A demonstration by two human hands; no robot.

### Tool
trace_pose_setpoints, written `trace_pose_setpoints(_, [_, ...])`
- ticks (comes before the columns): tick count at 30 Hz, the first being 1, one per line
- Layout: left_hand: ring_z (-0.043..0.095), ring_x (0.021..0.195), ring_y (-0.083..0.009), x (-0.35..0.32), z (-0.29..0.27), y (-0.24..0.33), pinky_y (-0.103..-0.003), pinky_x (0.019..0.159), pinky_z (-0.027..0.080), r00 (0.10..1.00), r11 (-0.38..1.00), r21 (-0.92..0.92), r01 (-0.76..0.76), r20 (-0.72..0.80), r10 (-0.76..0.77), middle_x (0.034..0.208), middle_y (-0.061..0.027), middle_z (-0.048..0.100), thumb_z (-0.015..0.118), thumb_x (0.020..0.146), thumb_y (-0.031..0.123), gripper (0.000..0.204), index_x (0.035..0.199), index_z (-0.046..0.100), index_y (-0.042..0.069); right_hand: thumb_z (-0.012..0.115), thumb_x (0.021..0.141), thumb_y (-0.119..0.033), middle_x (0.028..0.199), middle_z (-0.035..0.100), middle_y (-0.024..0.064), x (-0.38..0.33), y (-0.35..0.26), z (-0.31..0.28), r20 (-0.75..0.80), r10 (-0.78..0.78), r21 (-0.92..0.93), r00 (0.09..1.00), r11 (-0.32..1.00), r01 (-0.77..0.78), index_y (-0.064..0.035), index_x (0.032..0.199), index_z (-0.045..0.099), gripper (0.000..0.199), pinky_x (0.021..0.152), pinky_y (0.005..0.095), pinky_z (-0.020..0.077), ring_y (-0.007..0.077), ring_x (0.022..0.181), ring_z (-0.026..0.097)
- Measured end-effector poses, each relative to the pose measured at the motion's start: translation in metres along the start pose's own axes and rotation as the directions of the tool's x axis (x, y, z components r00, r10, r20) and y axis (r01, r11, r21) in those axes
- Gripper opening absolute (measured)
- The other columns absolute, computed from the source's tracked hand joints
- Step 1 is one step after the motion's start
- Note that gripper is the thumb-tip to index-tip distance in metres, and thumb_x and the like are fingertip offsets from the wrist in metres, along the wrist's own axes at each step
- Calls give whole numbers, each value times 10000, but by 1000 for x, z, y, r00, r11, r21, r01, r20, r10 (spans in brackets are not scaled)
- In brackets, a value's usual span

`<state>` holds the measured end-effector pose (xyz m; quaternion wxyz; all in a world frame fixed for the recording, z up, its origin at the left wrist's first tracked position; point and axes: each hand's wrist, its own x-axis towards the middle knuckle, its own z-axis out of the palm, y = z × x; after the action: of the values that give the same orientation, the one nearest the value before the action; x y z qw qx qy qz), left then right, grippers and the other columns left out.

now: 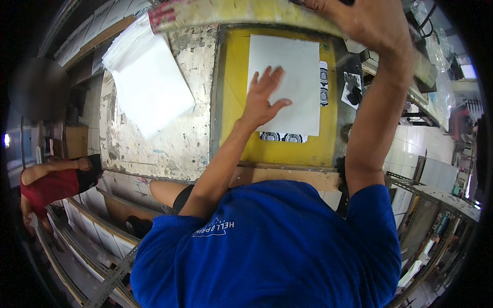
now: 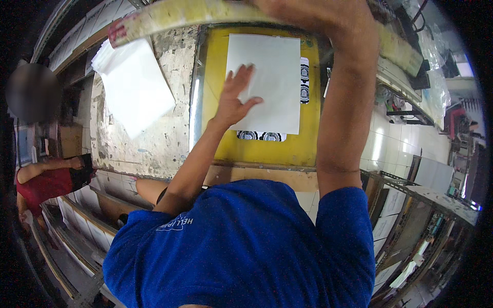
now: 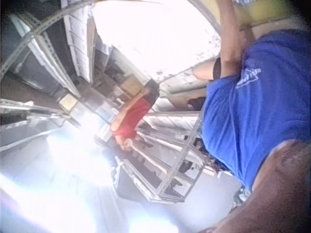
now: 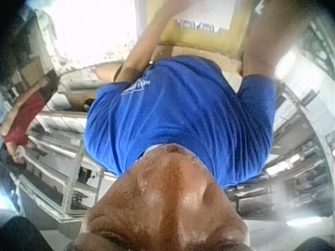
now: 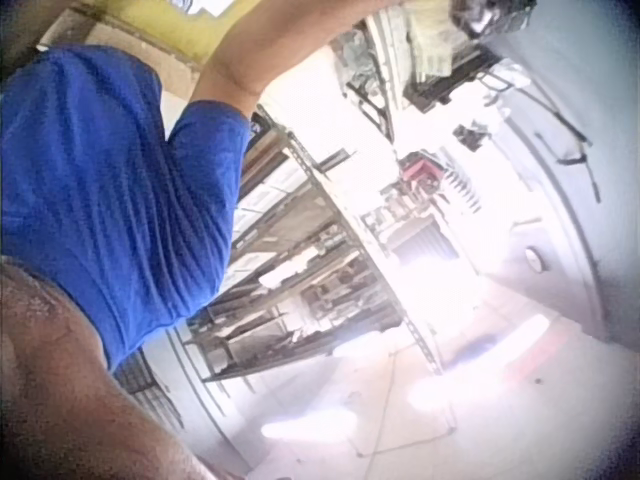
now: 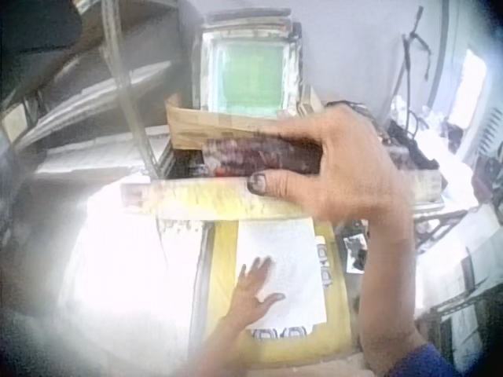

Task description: The person repeatedly places sheets of paper onto a printing base, lowers a screen frame, and uses a squeegee to spread ink across the screen. Another person assists by removing and stacking each printed sheet onto a nearby rack.

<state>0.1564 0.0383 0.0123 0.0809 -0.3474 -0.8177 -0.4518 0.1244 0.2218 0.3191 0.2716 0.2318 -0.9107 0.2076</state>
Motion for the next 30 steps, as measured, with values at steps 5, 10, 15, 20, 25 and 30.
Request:
trace_pose_setpoints(5, [560, 1245, -260, -12, -85, 50, -419, 1076, 449, 795, 627, -740, -244, -523, -307, 1377, -109, 542, 976, 607, 333, 1145, 1484, 348, -50, 800, 749, -104, 1041, 717, 147, -83, -44, 16, 96, 129, -158, 987, 981, -113, -159, 1318, 689, 583, 795, 367, 546, 274, 916, 693])
trace_pose_setpoints(10, [610, 1151, -193, -113, -94, 45, -363, 1010, 487, 669, 581, -737, 345, -241, -703, 1259, -103, 621, 975, 611, 168, 920, 1380, 513, -36, 803, 736, -225, 742, 559, 82, -156, -62, 72, 21, 151, -51, 988, 987, -150, -232, 1201, 745, 469, 619, 404, 474, 282, 652, 577])
trace_pose_setpoints(15, [557, 1231, -260, -182, -61, -4, -405, 1049, 463, 781, 786, -461, 412, -266, -565, 1428, -164, 523, 979, 573, 186, 1003, 1422, 499, -47, 790, 757, -214, 827, 598, 70, -228, -42, 149, 266, 314, 124, 911, 926, -355, -234, 1275, 702, 526, 767, 444, 466, 299, 731, 584])
trace_pose_setpoints(20, [365, 1381, -398, -189, -58, -9, -481, 1140, 324, 849, 864, 123, 488, -297, -437, 1536, -207, 415, 947, 551, 300, 870, 1335, 644, 77, 774, 707, -126, 1063, 589, 107, -247, -47, 182, 508, 372, -143, 777, 926, -350, -227, 1429, 556, 760, 982, 520, 331, 303, 1018, 543])
trace_pose_setpoints(25, [362, 1371, -411, -192, -60, -6, -491, 1124, 329, 837, 839, 161, 520, -291, -463, 1552, -225, 383, 901, 615, 346, 807, 1330, 649, 67, 749, 619, -96, 1157, 567, 129, -238, 3, 218, 366, 401, -168, 840, 916, -364, -212, 1404, 573, 813, 984, 537, 321, 303, 1127, 505])
trace_pose_setpoints(30, [347, 1385, -416, -194, -63, -8, -502, 1128, 323, 843, 842, 167, 513, -280, -459, 1564, -237, 359, 862, 695, 451, 779, 1350, 648, 87, 702, 572, -111, 1152, 582, 130, -184, 87, 253, 248, 347, -196, 905, 932, -304, -212, 1394, 587, 836, 981, 540, 327, 309, 1113, 518])
